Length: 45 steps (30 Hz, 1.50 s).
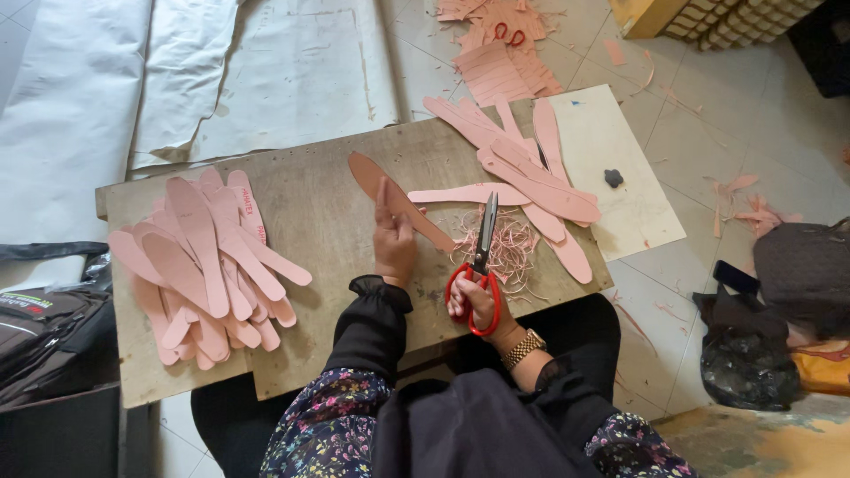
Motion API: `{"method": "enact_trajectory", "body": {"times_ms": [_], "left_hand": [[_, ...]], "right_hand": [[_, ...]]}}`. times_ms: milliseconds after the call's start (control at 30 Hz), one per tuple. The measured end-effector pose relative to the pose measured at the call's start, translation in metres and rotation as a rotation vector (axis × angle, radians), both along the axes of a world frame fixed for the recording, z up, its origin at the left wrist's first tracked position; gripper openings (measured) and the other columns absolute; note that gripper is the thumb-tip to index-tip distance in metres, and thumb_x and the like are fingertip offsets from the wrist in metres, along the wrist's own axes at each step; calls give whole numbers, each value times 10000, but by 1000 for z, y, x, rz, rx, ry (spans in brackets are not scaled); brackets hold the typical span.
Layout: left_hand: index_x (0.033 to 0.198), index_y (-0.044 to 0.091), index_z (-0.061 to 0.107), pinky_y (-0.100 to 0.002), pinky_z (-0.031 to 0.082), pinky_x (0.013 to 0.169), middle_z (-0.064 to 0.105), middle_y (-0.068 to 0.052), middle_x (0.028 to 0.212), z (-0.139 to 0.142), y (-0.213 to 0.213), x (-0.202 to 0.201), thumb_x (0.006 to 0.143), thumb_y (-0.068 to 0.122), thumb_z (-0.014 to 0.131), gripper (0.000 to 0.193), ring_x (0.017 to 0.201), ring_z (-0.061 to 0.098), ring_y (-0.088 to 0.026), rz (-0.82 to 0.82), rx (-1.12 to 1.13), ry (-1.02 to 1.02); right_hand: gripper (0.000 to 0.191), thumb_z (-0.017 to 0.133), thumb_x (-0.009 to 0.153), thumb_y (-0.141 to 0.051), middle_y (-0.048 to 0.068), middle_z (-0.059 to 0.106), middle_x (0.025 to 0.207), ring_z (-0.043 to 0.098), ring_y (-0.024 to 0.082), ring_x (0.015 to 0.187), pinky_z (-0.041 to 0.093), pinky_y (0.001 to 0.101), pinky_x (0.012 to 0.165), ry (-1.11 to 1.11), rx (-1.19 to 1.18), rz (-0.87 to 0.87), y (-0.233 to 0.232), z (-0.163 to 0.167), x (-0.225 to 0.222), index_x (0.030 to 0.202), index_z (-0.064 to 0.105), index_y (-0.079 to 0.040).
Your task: The person sits at a work board and trims the edges of pink insole blanks with red-handled scissors, cutting small slivers off the curved outline of each blank. They place finished blanks on a pile, collect trimmed scraps into a heap, and pick up the next blank to continue trimming.
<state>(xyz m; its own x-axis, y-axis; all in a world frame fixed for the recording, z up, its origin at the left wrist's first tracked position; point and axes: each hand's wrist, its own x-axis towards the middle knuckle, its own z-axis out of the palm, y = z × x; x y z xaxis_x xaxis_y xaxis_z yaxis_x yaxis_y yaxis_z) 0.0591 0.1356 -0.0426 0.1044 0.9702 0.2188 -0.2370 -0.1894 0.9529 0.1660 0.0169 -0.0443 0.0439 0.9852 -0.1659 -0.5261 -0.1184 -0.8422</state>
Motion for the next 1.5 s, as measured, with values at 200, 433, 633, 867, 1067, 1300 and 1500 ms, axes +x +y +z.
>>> {"method": "enact_trajectory", "body": {"times_ms": [200, 433, 633, 867, 1067, 1300, 1500], "left_hand": [[1478, -26, 349, -295, 599, 766, 723, -104, 1066, -3, -9, -20, 1023, 99, 585, 528, 871, 698, -135, 40, -257, -344], [1257, -45, 554, -280, 603, 741, 747, -100, 1046, 27, -25, -65, 1006, 112, 652, 312, 852, 712, -114, 63, -199, -293], [1284, -40, 549, -287, 604, 768, 741, -117, 1065, 71, -58, -69, 1033, 93, 649, 301, 893, 711, -128, 8, -80, -301], [1267, -26, 562, -255, 565, 789, 693, -64, 1041, 86, -86, -70, 1070, 78, 631, 233, 894, 678, -105, -93, -33, -150], [1232, 14, 533, -247, 567, 731, 691, -48, 972, 96, -81, -84, 1081, 134, 595, 203, 816, 679, -100, -23, -11, -205], [1230, 12, 540, -233, 558, 707, 693, -45, 954, 104, -85, -84, 1075, 159, 588, 219, 800, 673, -86, -8, -32, -110], [1233, 24, 576, -202, 471, 637, 634, 17, 935, 101, -89, -83, 1067, 152, 580, 209, 782, 589, -36, -71, -85, -11]], "right_hand": [[230, 579, 996, -212, 22, 532, 709, 554, 137, 614, 507, 330, 646, 25, 21, 9, -1, -7, 3, 818, 510, -84], [206, 571, 959, -238, 44, 666, 771, 660, 152, 661, 533, 298, 612, -207, -104, -96, -1, -1, -8, 834, 605, -78], [179, 685, 970, -100, 35, 634, 915, 563, 102, 799, 464, 270, 710, -253, 153, 43, 4, 48, -9, 886, 530, -70], [193, 708, 904, -36, 12, 638, 936, 600, 73, 830, 510, 236, 746, -498, 243, -86, 5, 98, -14, 908, 522, -88], [167, 694, 947, -156, 16, 612, 863, 542, 81, 714, 470, 239, 647, -472, 137, 113, -26, 94, -15, 910, 561, -64], [277, 736, 909, -207, -16, 523, 919, 471, 71, 825, 418, 227, 737, -542, 113, 385, -46, 80, -17, 1094, 594, -58], [325, 699, 933, -217, -12, 549, 1001, 501, 64, 906, 433, 221, 813, -426, 162, 364, -42, 77, -17, 1166, 564, -35]]}}
